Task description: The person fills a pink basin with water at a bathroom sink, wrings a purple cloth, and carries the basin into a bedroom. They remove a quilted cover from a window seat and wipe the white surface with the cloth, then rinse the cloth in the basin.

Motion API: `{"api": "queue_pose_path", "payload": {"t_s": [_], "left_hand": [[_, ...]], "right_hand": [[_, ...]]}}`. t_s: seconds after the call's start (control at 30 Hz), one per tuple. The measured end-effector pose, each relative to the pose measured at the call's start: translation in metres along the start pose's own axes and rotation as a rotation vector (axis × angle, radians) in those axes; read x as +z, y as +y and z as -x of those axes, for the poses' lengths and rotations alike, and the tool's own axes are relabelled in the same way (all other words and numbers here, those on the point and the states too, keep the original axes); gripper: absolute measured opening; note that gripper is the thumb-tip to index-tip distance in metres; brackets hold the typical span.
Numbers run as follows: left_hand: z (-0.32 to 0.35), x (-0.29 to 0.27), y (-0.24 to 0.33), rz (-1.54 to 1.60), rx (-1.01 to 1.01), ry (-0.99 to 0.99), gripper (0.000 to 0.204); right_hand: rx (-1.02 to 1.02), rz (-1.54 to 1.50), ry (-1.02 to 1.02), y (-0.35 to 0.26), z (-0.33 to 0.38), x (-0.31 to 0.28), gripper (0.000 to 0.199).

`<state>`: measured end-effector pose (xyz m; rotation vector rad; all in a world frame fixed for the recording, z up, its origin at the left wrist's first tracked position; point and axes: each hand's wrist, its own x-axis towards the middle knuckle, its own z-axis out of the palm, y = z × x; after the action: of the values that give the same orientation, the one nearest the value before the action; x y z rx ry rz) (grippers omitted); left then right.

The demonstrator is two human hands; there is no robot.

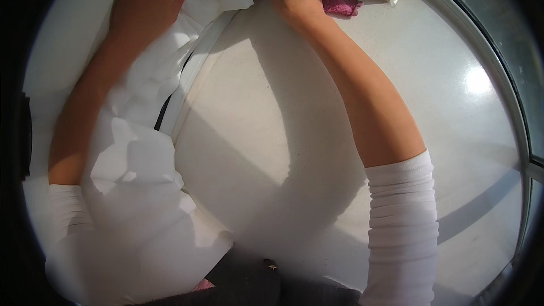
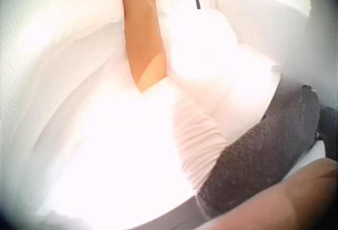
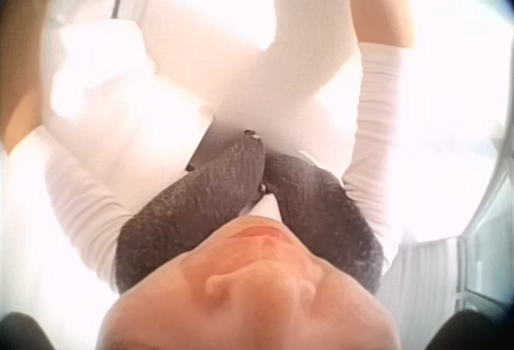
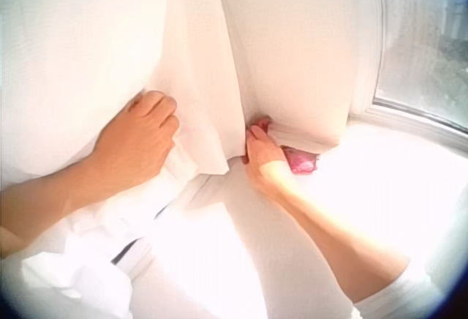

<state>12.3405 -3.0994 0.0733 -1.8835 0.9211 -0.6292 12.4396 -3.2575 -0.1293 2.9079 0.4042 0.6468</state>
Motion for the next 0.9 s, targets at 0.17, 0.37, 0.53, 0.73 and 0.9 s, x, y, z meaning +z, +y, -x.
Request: {"api": "queue_pose_path", "payload": {"t_s": [0.17,0.37,0.53,0.73,0.9], "left_hand": [[0.019,0.003,0.008,0.041,-0.046,0.041,0.02],[0.019,0.007,0.001,0.25,-0.147,0.043,0.02],[0.013,0.01,-0.006,0.385,-0.126,0.073,0.017],[-0.01,0.017,0.007,0.697,-0.363,0.066,0.017],[0.001,0.048,0.016,1.082,-0.657,0.118,0.017]], "right_hand": [[-0.113,-0.84,0.048,-0.039,0.074,-0.065,0.038],[-0.401,-1.073,-0.15,-0.125,0.172,-0.153,0.043],[-0.645,-1.411,-0.468,-0.163,0.274,-0.21,0.037],[-0.571,-1.933,-1.108,-0.048,0.289,-0.216,0.032],[0.005,-1.826,-0.381,-0.069,0.243,-0.23,0.034]]}}
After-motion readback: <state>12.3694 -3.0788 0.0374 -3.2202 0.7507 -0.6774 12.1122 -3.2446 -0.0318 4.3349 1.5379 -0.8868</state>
